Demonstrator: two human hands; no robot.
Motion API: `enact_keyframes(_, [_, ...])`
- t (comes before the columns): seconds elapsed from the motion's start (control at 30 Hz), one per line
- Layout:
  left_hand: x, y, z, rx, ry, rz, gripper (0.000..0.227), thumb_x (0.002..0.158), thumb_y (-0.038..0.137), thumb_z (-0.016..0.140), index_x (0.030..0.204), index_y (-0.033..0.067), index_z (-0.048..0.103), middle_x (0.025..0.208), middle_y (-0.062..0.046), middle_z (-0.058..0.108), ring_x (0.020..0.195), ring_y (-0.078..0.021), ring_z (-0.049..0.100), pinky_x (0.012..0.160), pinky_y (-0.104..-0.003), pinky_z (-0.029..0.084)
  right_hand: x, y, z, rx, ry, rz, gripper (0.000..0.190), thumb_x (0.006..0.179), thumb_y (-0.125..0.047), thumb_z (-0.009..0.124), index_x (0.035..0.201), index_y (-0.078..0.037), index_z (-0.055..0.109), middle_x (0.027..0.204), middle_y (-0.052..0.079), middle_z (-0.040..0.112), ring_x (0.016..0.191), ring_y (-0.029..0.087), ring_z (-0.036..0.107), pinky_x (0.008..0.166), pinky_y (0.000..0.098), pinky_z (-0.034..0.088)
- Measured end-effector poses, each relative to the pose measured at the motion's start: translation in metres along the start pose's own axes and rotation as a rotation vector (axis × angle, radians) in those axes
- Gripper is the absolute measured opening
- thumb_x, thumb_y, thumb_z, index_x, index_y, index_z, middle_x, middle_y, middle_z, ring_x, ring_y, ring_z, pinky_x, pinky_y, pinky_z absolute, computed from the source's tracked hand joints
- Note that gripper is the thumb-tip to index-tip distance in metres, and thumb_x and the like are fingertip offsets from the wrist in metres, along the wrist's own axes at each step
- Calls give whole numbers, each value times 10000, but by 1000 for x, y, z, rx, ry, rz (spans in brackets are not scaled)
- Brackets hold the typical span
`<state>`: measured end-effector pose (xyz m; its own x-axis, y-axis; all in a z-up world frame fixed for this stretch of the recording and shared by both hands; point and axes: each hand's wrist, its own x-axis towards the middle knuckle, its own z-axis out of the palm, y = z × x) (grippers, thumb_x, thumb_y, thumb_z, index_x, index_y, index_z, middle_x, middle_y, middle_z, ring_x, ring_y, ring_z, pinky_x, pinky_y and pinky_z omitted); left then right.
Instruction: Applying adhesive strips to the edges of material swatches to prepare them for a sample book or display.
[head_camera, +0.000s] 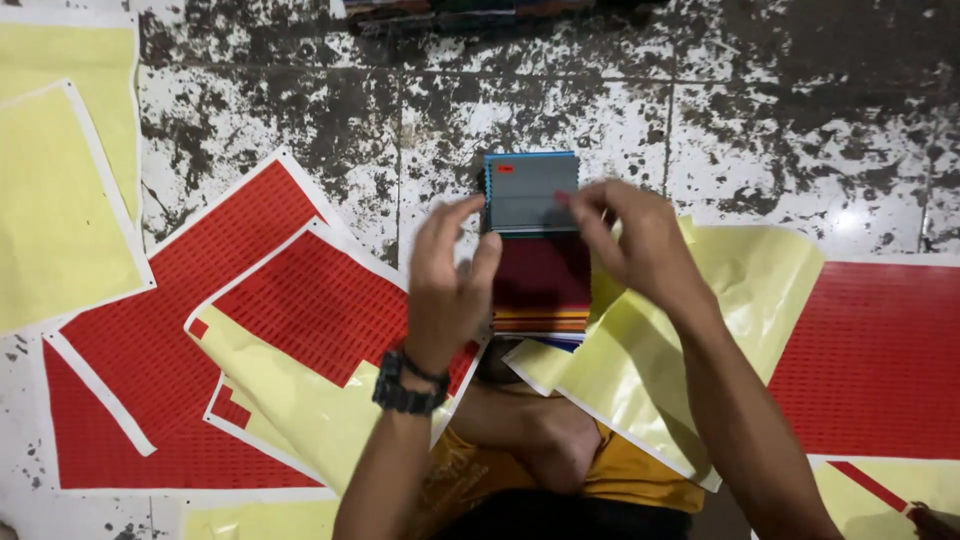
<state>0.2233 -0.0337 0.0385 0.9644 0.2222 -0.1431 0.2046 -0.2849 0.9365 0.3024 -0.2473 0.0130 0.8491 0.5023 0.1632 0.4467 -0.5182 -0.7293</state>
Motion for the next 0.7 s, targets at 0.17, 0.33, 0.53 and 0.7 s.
enact_keyframes(0.17, [68, -96, 15, 432, 110, 270, 233, 913, 262, 654, 1120, 181, 724, 1158, -106, 617, 1229, -400, 523, 1036, -611, 362, 52, 51, 34, -39, -7, -36, 103, 997, -82, 719, 1073, -14, 709, 898, 133, 699, 844, 330, 707, 754, 425, 579])
enact_keyframes(0.33, [110, -137, 32, 622, 30, 257, 199, 881, 236, 696, 1075, 256, 737, 1208, -24, 625, 1320, -363, 486, 1080, -716, 261, 75, 77, 56, -117, -126, -98, 301, 838, -52, 822, 1104, -66, 681, 974, 110, 687, 957, 325, 678, 871, 464, 546])
enact_keyframes(0.53, [111, -146, 27, 526, 29, 148, 187, 892, 240, 684, 1071, 262, 733, 1163, 7, 636, 1259, -342, 544, 1072, -733, 282, 78, 106, 75, -97, -224, -94, 464, 822, -20, 813, 1209, -121, 577, 859, 90, 706, 912, 352, 666, 855, 478, 540])
enact_keyframes(0.7, [109, -140, 18, 523, 98, 233, 136, 887, 216, 688, 1001, 257, 749, 1059, 28, 668, 1116, -321, 655, 956, -565, 487, 68, 121, 81, -300, -12, -375, 528, 787, -57, 876, 1249, -169, 647, 763, -21, 745, 786, 240, 682, 815, 392, 552])
